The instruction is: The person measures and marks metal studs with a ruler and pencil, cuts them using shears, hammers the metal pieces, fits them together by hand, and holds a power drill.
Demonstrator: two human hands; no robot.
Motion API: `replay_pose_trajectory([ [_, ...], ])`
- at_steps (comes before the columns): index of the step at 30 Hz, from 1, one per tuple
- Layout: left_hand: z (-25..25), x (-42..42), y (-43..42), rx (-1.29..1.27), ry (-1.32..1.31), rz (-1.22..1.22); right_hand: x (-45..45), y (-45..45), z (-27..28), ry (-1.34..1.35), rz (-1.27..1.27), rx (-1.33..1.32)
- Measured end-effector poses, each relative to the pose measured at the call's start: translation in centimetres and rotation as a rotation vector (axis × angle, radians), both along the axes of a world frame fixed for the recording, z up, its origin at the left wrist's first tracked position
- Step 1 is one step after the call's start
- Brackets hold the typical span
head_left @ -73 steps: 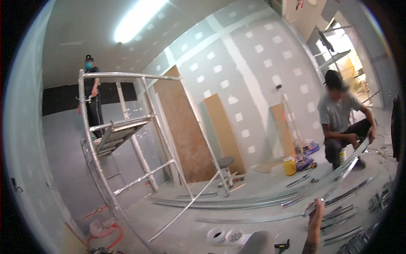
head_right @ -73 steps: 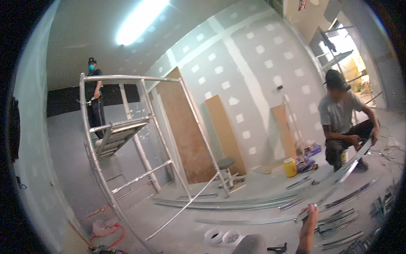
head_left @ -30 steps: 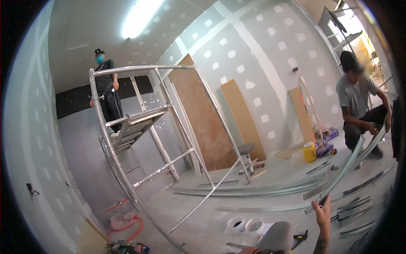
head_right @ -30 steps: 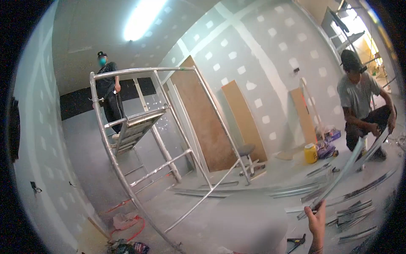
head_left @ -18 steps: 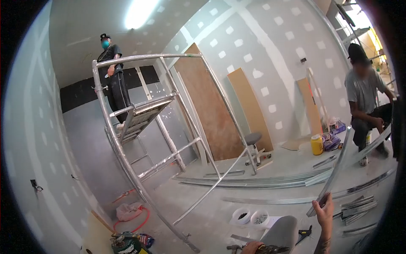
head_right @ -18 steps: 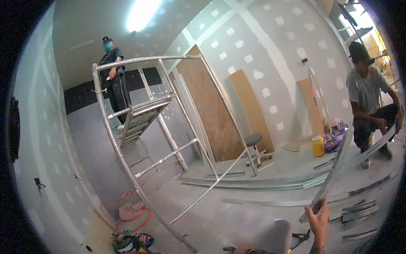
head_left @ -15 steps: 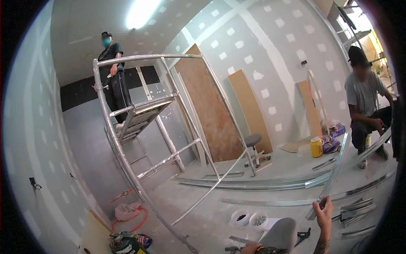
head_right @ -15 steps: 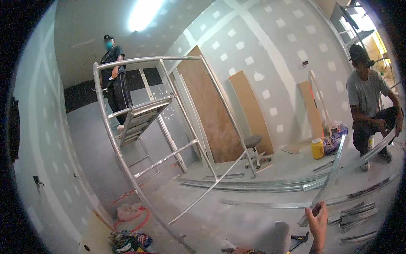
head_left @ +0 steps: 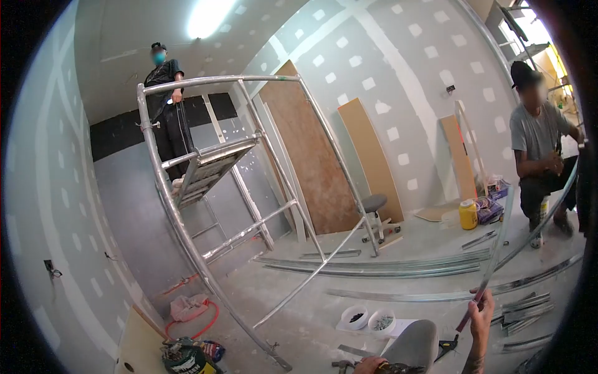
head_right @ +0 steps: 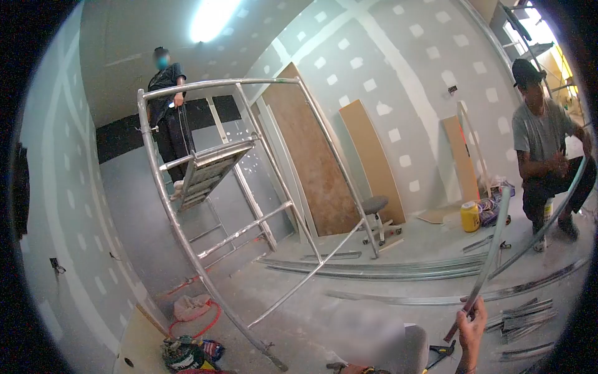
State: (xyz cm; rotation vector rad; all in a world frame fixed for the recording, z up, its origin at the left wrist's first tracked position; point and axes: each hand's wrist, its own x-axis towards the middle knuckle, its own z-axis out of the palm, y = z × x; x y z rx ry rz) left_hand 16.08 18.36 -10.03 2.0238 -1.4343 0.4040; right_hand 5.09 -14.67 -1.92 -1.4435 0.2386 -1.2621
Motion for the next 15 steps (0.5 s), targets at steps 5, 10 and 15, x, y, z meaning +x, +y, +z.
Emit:
replay_pose_trajectory([
  [5, 0.0, 0.0, 0.0, -0.021, -0.014, -0.020, 0.1, -1.0, -1.5, 0.048, 0.108, 0.112],
  [10, 0.1, -0.1, 0.0, -0.013, -0.026, -0.003, 1.4, -0.2, -2.9, -0.082, 0.038, 0.248],
  [15, 1.4, -0.7, -0.1, 0.001, -0.036, -0.004, 2.7, -2.2, -5.9, -0.158, -0.076, 0.149],
])
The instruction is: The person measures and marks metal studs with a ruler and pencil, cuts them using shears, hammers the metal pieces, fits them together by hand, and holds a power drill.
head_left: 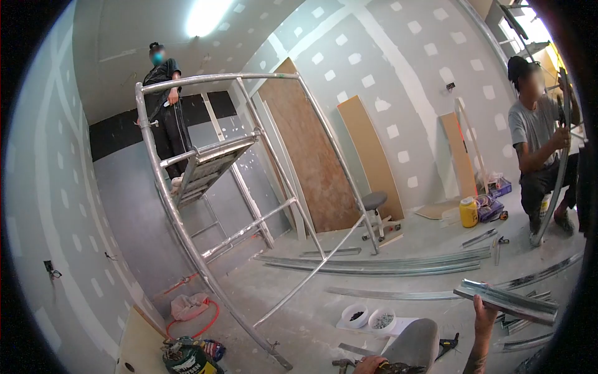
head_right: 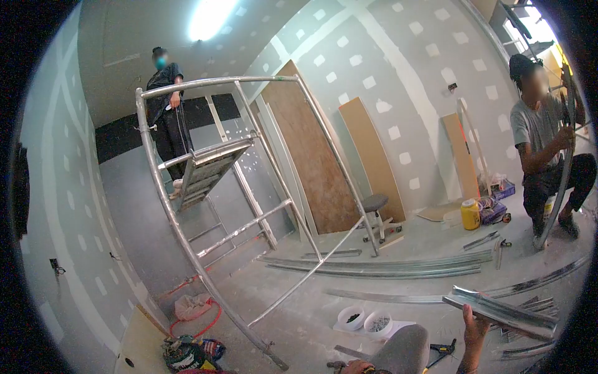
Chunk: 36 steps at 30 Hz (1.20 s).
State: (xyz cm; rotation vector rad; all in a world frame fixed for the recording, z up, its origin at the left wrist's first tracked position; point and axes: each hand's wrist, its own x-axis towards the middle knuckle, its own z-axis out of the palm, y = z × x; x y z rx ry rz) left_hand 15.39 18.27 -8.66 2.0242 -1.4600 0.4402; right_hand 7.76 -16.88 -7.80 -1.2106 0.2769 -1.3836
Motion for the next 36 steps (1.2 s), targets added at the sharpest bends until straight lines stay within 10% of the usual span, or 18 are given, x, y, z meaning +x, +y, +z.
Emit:
replay_pose_trajectory([
  [19, -0.6, 0.7, -0.3, -0.035, 0.079, -0.003, -1.1, 2.0, 1.5, 0.008, -0.012, -0.307],
  [22, -4.3, 2.6, 0.9, -0.027, -0.139, -0.032, 0.5, 2.0, -0.9, 0.037, 0.035, -0.072],
  [24, -7.0, 4.0, 3.2, 0.294, 0.210, -0.058, 1.4, 1.2, -2.7, 0.158, 0.016, 0.096],
  [26, -1.3, 1.7, 0.9, 0.062, 0.059, -0.075, 1.8, 1.0, -6.2, 0.079, 0.011, 0.332],
  [27, -2.9, 1.8, 1.2, -0.044, 0.526, -0.090, 2.0, 0.8, -7.3, 0.111, -0.012, 0.537],
  [28, -3.0, 3.1, 1.3, 0.023, 0.089, -0.205, 2.5, 0.1, -8.2, -0.157, 0.073, 0.890],
  [29, -3.1, 3.1, 0.9, -0.005, 0.192, -0.161, 2.9, -0.8, -12.6, -0.407, 0.191, 0.998],
  [36, -2.4, 3.4, 1.2, 0.051, 0.144, -0.145, -0.7, 1.9, -22.7, -0.385, 0.156, 1.249],
])
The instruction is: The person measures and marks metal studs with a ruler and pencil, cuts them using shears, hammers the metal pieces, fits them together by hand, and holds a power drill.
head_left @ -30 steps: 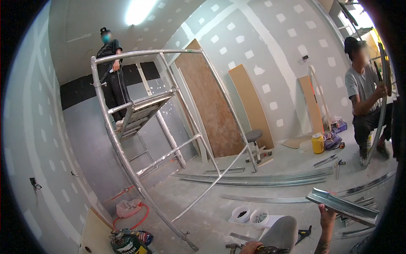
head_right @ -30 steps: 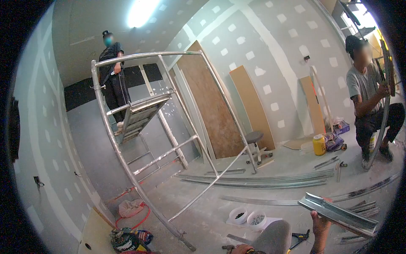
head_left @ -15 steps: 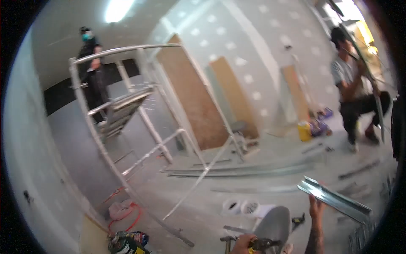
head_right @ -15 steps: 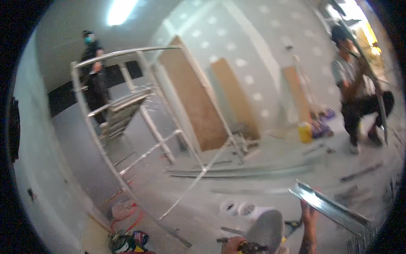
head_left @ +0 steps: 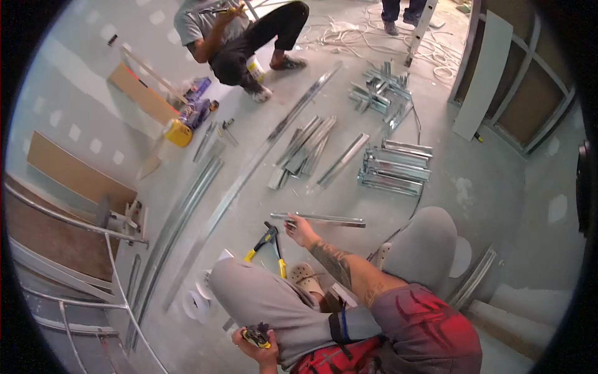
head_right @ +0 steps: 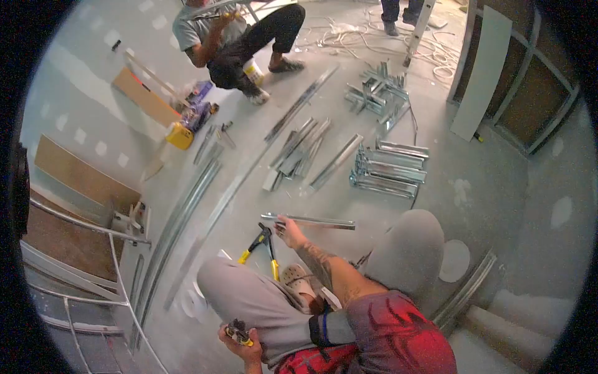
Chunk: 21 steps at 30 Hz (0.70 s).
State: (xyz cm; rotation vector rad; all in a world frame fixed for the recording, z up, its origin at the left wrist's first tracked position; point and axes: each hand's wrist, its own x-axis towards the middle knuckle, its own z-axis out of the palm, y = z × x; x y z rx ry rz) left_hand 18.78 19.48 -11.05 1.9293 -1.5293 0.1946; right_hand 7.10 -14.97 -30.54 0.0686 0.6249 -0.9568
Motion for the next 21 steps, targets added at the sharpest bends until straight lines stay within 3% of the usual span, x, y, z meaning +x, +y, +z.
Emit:
replay_pose_trajectory([
  [3, 0.1, 0.5, -0.2, -0.009, 0.049, -0.014, -1.2, 0.3, 1.4, 0.032, 0.008, -0.020],
  [5, 0.0, 0.8, 0.2, 0.001, 0.085, 0.027, -2.4, 1.2, 0.6, 0.141, 0.380, 0.080],
  [7, -0.1, 0.7, -0.3, -0.007, 0.042, 0.007, -2.2, 1.5, -0.7, 0.256, 0.416, 0.038],
  [9, 0.0, 0.7, -0.6, -0.015, 0.028, 0.011, -1.7, 0.5, -1.8, 0.621, 0.520, -0.263],
  [12, 0.3, 0.5, -0.4, -0.007, 0.036, 0.022, -2.0, -1.9, -3.6, 1.397, 0.072, -0.590],
  [15, -0.2, 0.8, -0.6, -0.034, 0.069, 0.009, -6.5, -3.5, -3.2, 1.588, 0.034, -0.620],
  [17, 0.6, 2.1, 0.4, 0.153, 0.171, 0.051, -8.7, -4.0, -4.4, 1.639, 0.054, -0.539],
  [19, 3.4, 3.3, 0.0, -0.055, 1.038, 0.030, -11.0, -4.0, -6.8, 1.640, 0.053, -0.578],
  [21, 6.0, 5.8, 0.6, -0.118, 1.253, 0.121, -12.4, -3.3, -7.5, 1.607, 0.053, -0.603],
])
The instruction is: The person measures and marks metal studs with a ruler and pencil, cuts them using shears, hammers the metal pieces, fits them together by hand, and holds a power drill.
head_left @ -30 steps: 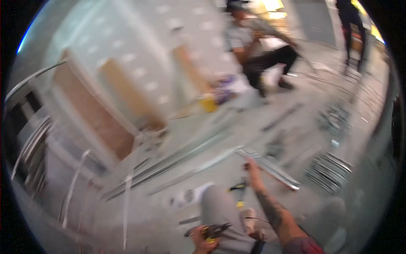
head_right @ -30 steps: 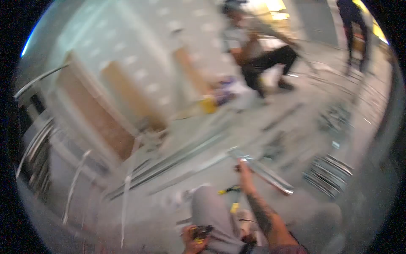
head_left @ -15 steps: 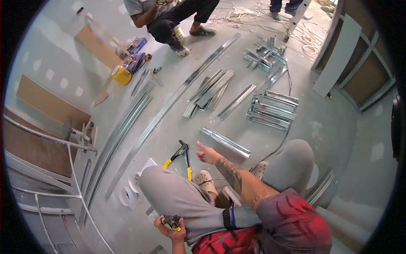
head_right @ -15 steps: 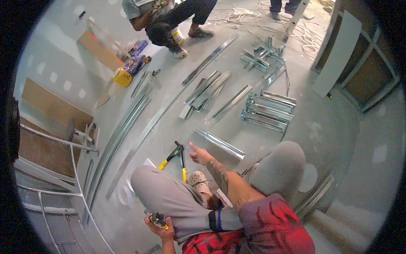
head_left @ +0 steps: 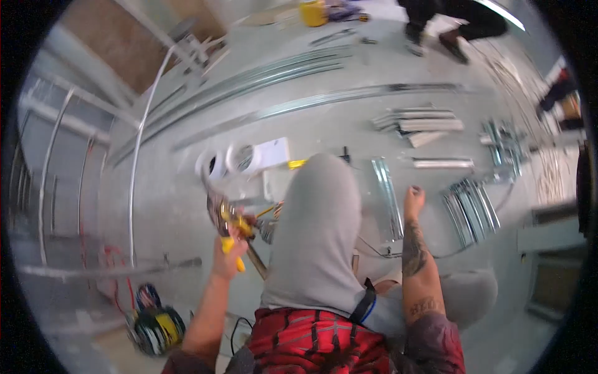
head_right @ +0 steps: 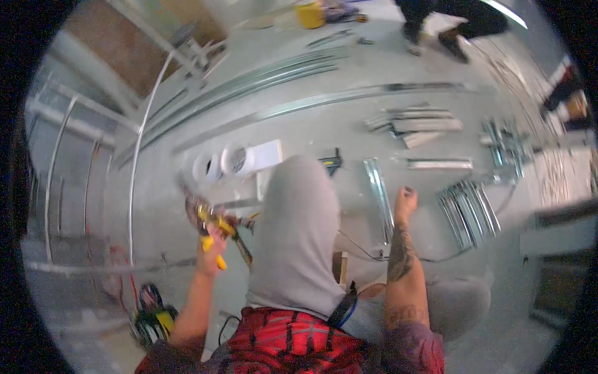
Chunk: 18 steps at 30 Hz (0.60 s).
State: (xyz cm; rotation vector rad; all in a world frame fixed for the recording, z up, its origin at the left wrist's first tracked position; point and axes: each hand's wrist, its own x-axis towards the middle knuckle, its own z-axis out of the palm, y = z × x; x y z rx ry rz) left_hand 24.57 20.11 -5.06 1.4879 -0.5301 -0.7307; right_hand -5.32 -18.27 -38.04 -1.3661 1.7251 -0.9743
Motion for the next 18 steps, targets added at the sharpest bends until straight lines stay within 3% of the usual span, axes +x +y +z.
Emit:
replay_pose_trajectory([
  [1, -0.2, 2.3, 1.4, -0.001, -0.001, 0.057, -0.6, 0.2, -0.6, 0.058, 0.018, -0.020],
  [3, -2.1, 6.6, 4.9, 0.507, -0.022, -0.021, -2.0, 0.4, -2.1, 0.014, 0.057, 0.067],
  [4, -2.6, 7.4, 6.1, 0.508, -0.017, 0.016, -2.4, 0.9, -2.1, 0.016, 0.084, 0.052],
  [6, -3.4, 8.8, 8.5, 0.707, 0.331, 0.010, -2.6, 1.6, -1.2, 0.009, 0.135, 0.042],
  [11, -12.2, 10.6, 12.9, 0.677, 0.551, 0.138, -3.8, 2.9, -0.9, 0.097, 0.207, 0.011],
  [13, -13.7, 10.2, 11.2, 0.889, 0.261, 0.036, -4.9, 2.9, -2.0, 0.078, 0.222, -0.008],
  [15, -14.8, 11.4, 9.0, 0.871, 0.030, -0.039, -5.2, 2.4, -1.9, 0.068, 0.247, -0.040],
  [17, -17.3, 13.8, 6.8, 0.821, -0.415, -0.153, -5.1, 2.4, -0.3, 0.160, 0.274, 0.024],
  [18, -18.4, 15.7, 5.1, 0.830, -0.392, -0.264, -5.5, 2.1, -0.9, 0.168, 0.283, 0.017],
])
